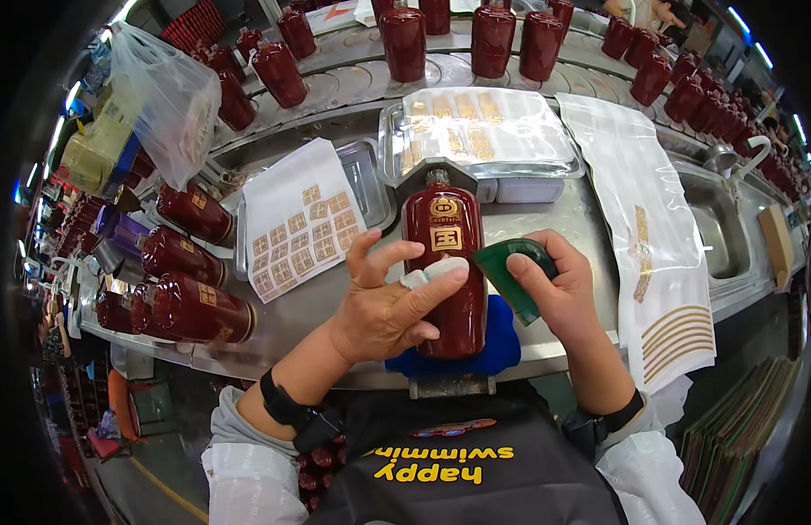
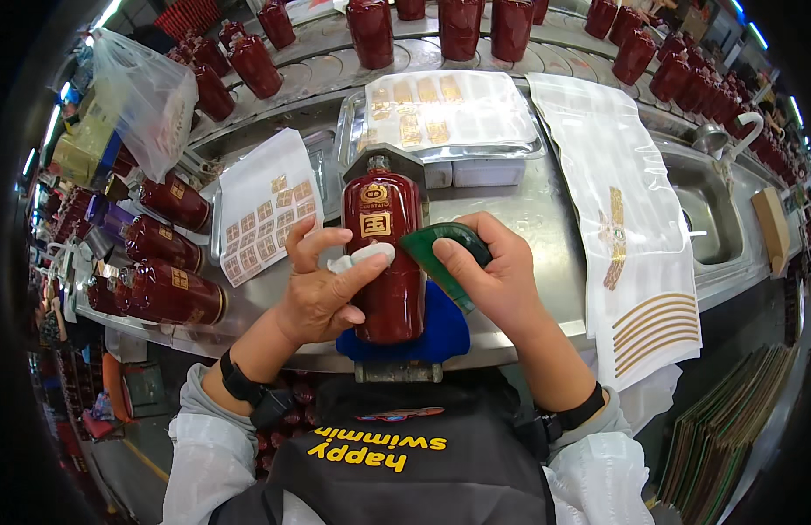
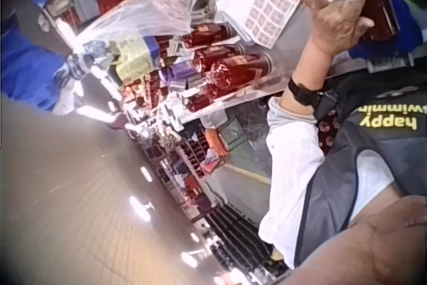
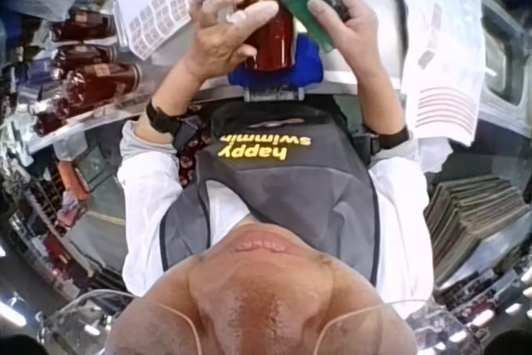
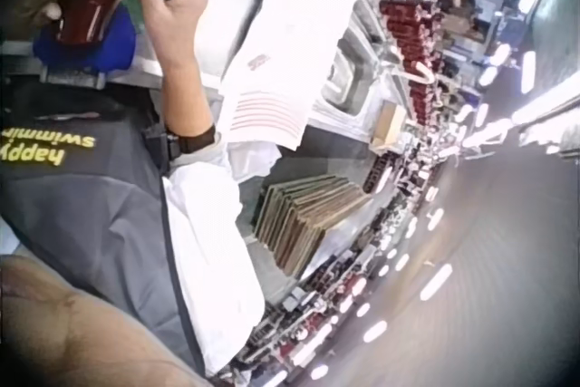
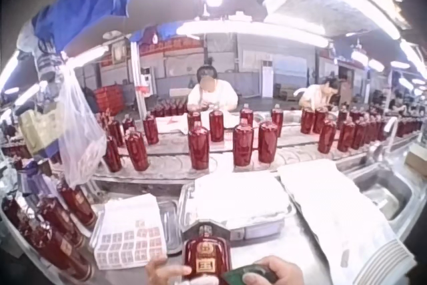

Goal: The recorder applies various labels and seals to red wine or liquor bottles on a factory assembly line.

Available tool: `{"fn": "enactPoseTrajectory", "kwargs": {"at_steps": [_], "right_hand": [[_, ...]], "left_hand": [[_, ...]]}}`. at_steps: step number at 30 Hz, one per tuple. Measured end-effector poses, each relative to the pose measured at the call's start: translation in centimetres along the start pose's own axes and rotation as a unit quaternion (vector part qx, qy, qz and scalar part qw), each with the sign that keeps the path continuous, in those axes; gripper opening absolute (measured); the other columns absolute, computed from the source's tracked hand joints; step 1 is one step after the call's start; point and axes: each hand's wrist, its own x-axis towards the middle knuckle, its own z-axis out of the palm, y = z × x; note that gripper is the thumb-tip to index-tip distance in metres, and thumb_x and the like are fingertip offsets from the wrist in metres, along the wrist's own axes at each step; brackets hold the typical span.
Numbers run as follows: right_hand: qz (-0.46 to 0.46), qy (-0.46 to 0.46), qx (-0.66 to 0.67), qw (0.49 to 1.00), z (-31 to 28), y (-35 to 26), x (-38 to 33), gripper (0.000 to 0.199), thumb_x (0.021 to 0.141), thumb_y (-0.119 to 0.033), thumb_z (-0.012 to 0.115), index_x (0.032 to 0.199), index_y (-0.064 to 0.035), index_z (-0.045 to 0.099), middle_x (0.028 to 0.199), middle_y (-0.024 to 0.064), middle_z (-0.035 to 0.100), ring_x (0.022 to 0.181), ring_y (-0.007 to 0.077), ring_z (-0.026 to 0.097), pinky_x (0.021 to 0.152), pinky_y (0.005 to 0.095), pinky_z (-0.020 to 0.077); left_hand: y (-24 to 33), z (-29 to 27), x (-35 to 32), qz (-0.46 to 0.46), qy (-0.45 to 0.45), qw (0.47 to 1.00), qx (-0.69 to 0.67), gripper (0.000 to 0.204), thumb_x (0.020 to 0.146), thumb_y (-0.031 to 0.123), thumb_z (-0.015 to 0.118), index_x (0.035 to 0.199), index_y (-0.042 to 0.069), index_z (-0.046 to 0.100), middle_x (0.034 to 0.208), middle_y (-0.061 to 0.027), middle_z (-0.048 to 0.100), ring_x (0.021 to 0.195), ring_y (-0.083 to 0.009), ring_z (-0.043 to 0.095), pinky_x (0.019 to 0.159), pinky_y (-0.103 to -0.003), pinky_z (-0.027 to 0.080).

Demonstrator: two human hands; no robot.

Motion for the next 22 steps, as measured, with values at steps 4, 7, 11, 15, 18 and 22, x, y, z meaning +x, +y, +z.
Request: {"fn": "enactPoseTrajectory", "kwargs": {"at_steps": [4,7,11,15,18,22], "right_hand": [[-0.017,-0.011,-0.001,1.000,0.3,-0.4,0.7,0.019,0.090,-0.017,0.070,0.096,-0.0005,0.063,0.078,0.0019,0.064,0.069,0.0065,0.058,0.061,0.0228,0.0483],[-0.026,-0.043,-0.014,0.999,0.8,-0.4,2.4,0.022,0.089,-0.020,0.070,0.096,-0.0004,0.063,0.077,0.0019,0.062,0.068,0.0065,0.057,0.059,0.0225,0.0471],[0.041,0.022,0.021,0.999,0.1,0.7,1.8,0.018,0.091,-0.018,0.067,0.094,-0.0009,0.063,0.077,0.0018,0.062,0.067,0.0058,0.056,0.058,0.0225,0.0467],[0.062,0.034,0.076,0.995,0.1,1.3,1.0,0.017,0.091,-0.017,0.067,0.095,-0.0018,0.062,0.077,0.0015,0.063,0.065,0.0057,0.057,0.057,0.0216,0.0471],[0.065,0.023,0.094,0.993,0.2,0.9,0.8,0.018,0.091,-0.018,0.068,0.095,-0.0015,0.062,0.078,0.0024,0.064,0.067,0.0061,0.058,0.057,0.0213,0.0477],[0.036,-0.028,0.025,0.999,-0.2,-0.5,1.0,0.021,0.090,-0.018,0.069,0.100,-0.0022,0.060,0.080,0.0018,0.063,0.066,0.0061,0.057,0.057,0.0223,0.0488]], "left_hand": [[-1.5,-0.2,1.2,-0.044,0.015,0.999,-0.023,0.055,0.099,0.052,0.040,0.130,0.012,0.062,0.104,0.0013,0.071,0.117,-0.0231,0.045,0.111,-0.048,0.017],[-1.7,0.3,1.1,-0.062,0.063,0.995,-0.038,0.054,0.098,0.049,0.043,0.128,0.008,0.062,0.102,-0.0003,0.071,0.109,-0.0238,0.049,0.108,-0.045,0.024],[-1.9,0.3,0.4,-0.077,0.087,0.992,-0.040,0.048,0.097,0.045,0.049,0.126,0.010,0.064,0.089,-0.0001,0.071,0.103,-0.0224,0.049,0.106,-0.044,0.027],[-2.7,-0.5,2.1,-0.011,0.055,0.998,-0.007,0.041,0.093,0.039,0.056,0.123,0.013,0.066,0.076,0.0041,0.067,0.102,-0.0196,0.050,0.105,-0.043,0.027],[-2.6,-0.9,4.3,0.006,0.010,1.000,-0.022,0.039,0.092,0.037,0.058,0.120,0.012,0.067,0.082,0.0033,0.068,0.101,-0.0193,0.050,0.105,-0.043,0.028],[-2.5,0.2,2.0,-0.060,0.068,0.995,-0.048,0.037,0.095,0.035,0.055,0.123,0.012,0.066,0.104,-0.0046,0.071,0.108,-0.0184,0.049,0.105,-0.044,0.029]]}}
